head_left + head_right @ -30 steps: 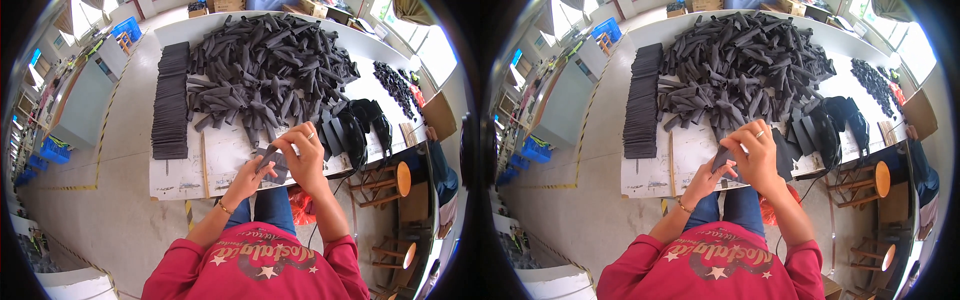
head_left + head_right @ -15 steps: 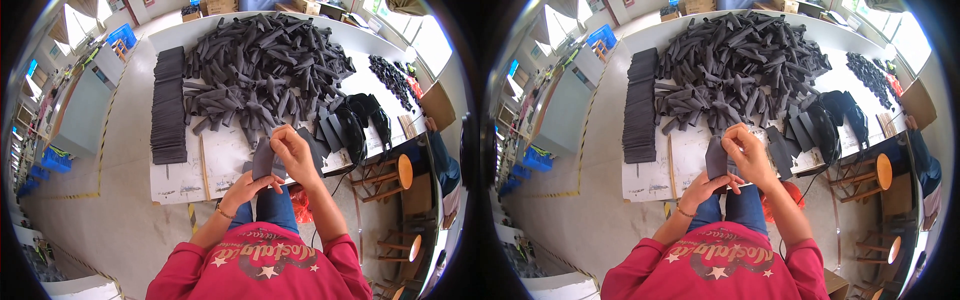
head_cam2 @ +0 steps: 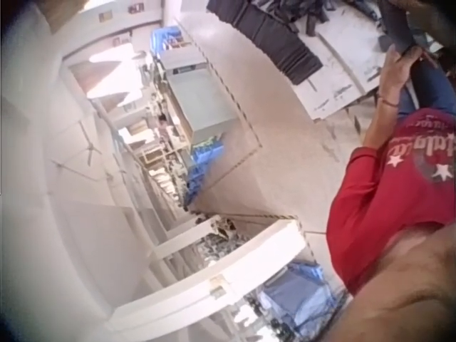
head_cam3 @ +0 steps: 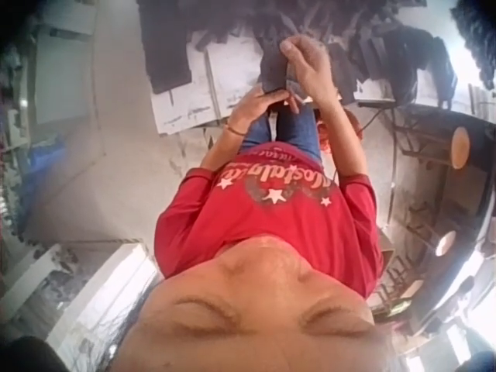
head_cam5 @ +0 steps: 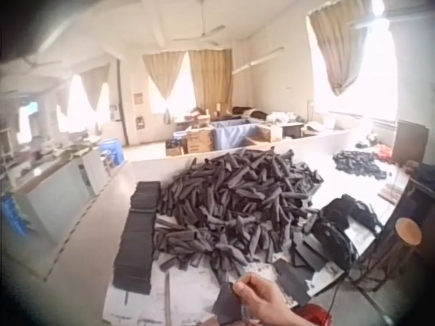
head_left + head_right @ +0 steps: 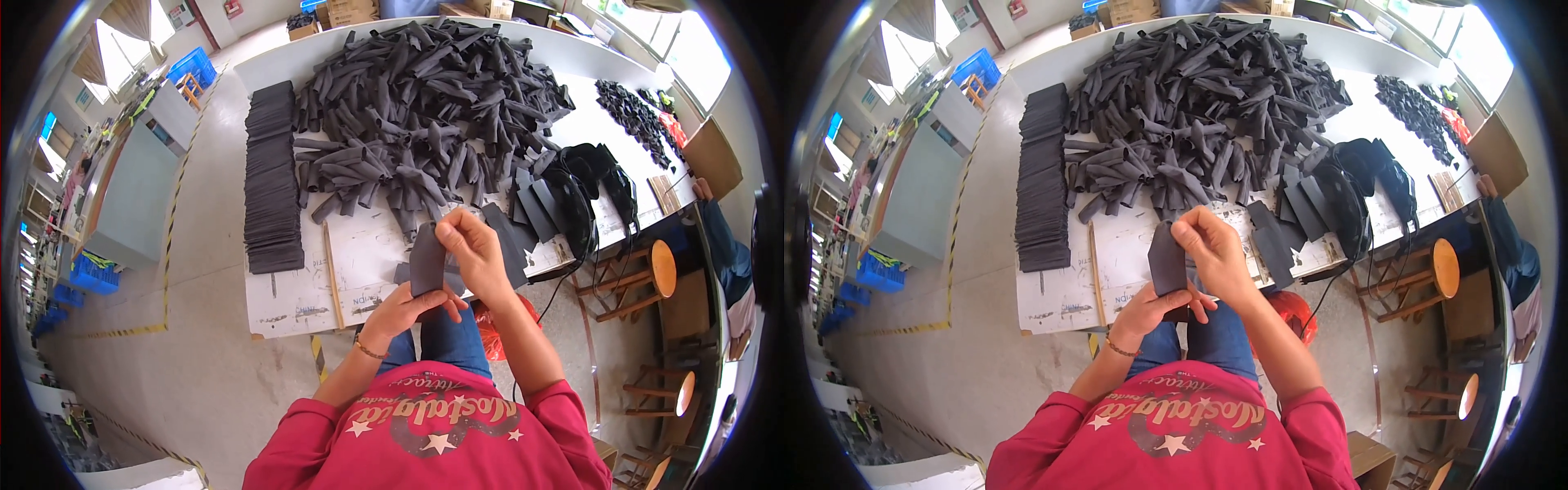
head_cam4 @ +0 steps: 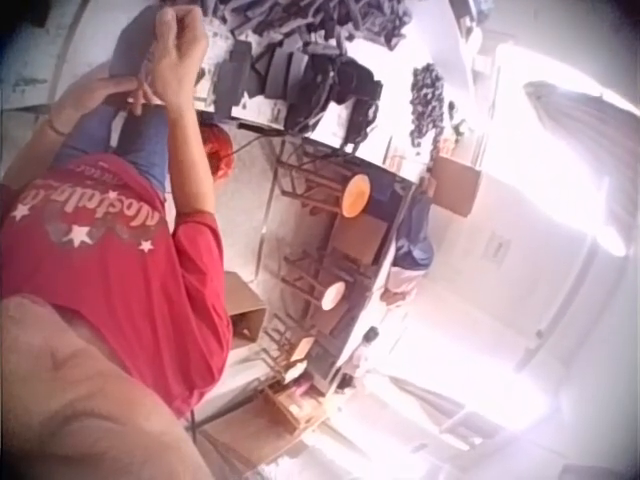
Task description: Inspecting and sorting black foam or rubber components at a manufacturing workstation.
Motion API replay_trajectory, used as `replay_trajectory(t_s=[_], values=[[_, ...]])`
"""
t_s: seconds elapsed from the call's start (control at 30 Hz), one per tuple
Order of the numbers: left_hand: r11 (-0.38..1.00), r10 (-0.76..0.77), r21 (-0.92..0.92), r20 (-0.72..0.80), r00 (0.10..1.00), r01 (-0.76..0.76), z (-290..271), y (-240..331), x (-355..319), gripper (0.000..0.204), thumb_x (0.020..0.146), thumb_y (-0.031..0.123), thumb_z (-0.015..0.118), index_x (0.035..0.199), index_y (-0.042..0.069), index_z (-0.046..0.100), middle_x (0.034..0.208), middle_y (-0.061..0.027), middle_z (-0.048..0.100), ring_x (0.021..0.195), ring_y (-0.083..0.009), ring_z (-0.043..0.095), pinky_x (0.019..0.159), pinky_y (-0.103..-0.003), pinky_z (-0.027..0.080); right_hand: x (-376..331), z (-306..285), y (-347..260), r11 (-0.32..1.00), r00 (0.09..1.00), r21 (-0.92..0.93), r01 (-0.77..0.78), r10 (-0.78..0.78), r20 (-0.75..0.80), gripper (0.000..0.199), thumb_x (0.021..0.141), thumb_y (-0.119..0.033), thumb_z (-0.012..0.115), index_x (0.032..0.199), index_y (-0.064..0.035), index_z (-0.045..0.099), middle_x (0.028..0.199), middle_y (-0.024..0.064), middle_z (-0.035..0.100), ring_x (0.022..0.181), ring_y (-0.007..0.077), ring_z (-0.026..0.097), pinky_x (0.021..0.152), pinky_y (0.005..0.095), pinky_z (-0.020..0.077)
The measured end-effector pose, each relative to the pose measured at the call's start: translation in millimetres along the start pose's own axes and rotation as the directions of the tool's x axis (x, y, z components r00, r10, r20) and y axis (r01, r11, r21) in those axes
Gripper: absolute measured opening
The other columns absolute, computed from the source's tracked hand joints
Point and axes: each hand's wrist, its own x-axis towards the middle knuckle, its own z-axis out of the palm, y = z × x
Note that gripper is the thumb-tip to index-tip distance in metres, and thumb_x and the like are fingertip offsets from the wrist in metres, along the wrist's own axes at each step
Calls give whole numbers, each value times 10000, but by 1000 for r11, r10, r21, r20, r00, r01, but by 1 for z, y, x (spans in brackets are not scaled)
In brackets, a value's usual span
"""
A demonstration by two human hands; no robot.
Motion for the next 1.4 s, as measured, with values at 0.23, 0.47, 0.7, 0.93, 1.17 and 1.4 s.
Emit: replay_trajectory(t_s=[0.23,0.47,0.7,0.93,1.17,1.4], values=[[1000,25,-5,15,1000,-24,-2,-5,-4,213,1002,207,497,981,12,580,862,-127,696,1029,-250,635,938,-363,452,3,-7,-6,962,990,273,29,9,-138,215,990,-236,546,995,-21,538,861,10,537,745,72,495,678,216,405],[994,-28,103,36,999,25,-7,-3,-3,304,973,241,565,1141,-12,549,1008,-98,672,1065,-216,606,944,-335,444,2,-9,-8,986,984,142,-83,58,170,211,914,-200,674,925,-10,582,766,-19,569,723,47,507,653,224,435],[947,316,179,-398,861,-265,-16,21,-6,301,873,116,706,1127,18,577,1006,-2,599,954,-74,539,831,-215,420,-4,5,-5,982,997,-182,47,-36,66,235,883,-194,704,872,0,572,688,2,542,650,73,445,563,256,400],[852,361,-169,-496,790,-496,-8,5,8,92,891,66,670,977,44,650,932,14,634,847,-77,591,757,-213,464,-14,25,12,999,997,12,50,-49,-58,184,968,-170,576,888,-6,555,775,-37,506,732,56,440,662,208,388],[853,348,-158,-536,769,-497,-13,-3,10,107,932,98,625,1021,40,642,953,1,655,837,-71,596,767,-213,481,-19,37,14,990,971,133,41,-8,-238,203,1010,-192,499,943,-12,566,830,-22,536,740,43,475,672,202,404],[911,376,75,-551,745,-405,-15,2,9,143,954,135,604,1050,30,626,936,22,629,853,-49,558,778,-189,448,-9,17,9,997,998,-66,33,-36,-51,113,915,-108,649,938,-26,573,873,-14,567,759,41,510,684,199,417]])
